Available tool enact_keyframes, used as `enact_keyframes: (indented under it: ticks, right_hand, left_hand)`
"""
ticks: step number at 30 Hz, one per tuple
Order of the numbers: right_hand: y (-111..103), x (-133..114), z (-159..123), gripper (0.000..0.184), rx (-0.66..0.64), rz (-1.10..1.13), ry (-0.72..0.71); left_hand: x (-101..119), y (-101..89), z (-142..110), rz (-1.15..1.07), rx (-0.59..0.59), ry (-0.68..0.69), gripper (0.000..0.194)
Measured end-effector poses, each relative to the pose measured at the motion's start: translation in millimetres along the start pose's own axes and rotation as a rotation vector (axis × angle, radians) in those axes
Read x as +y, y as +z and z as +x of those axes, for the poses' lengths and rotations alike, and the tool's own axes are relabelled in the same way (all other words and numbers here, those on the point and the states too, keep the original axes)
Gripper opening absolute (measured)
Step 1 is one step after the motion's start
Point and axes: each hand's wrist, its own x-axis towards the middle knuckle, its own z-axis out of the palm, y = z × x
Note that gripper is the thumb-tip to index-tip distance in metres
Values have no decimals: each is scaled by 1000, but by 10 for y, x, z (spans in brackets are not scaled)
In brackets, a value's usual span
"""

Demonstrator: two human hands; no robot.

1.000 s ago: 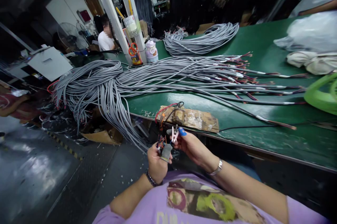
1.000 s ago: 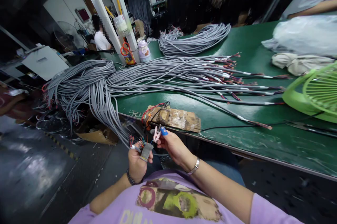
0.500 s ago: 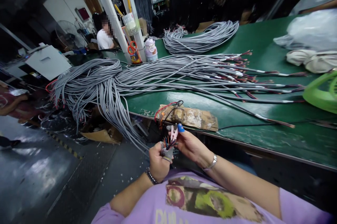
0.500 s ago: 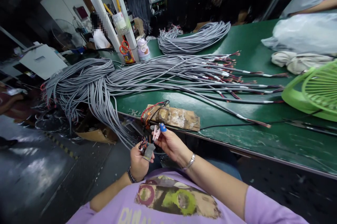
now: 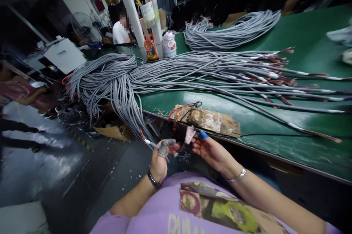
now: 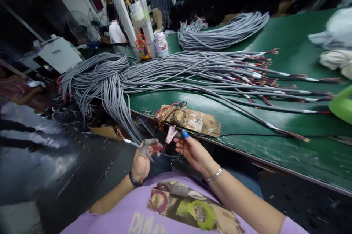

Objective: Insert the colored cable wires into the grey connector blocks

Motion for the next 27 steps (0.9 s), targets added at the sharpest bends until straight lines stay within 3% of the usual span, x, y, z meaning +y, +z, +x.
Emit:
enact_keyframes:
  ticks: [7,13,21,27]
  right_hand:
    - [-246,-22,-52,27,122,-155,-118]
    - [-315,93,-36,34,183,-242,-126]
    - [-223,244,27,35,204,-350,-159]
    - [-75,411,-4,32,165,-393,-104]
  left_hand:
    - [234,-272,59,-105,235,41,34]
    - [213,-494,-43,4,329,20,35]
    - [205,-729,-151,46,304,-61,44]
    - [289,-765,-262,273,87,-199,48]
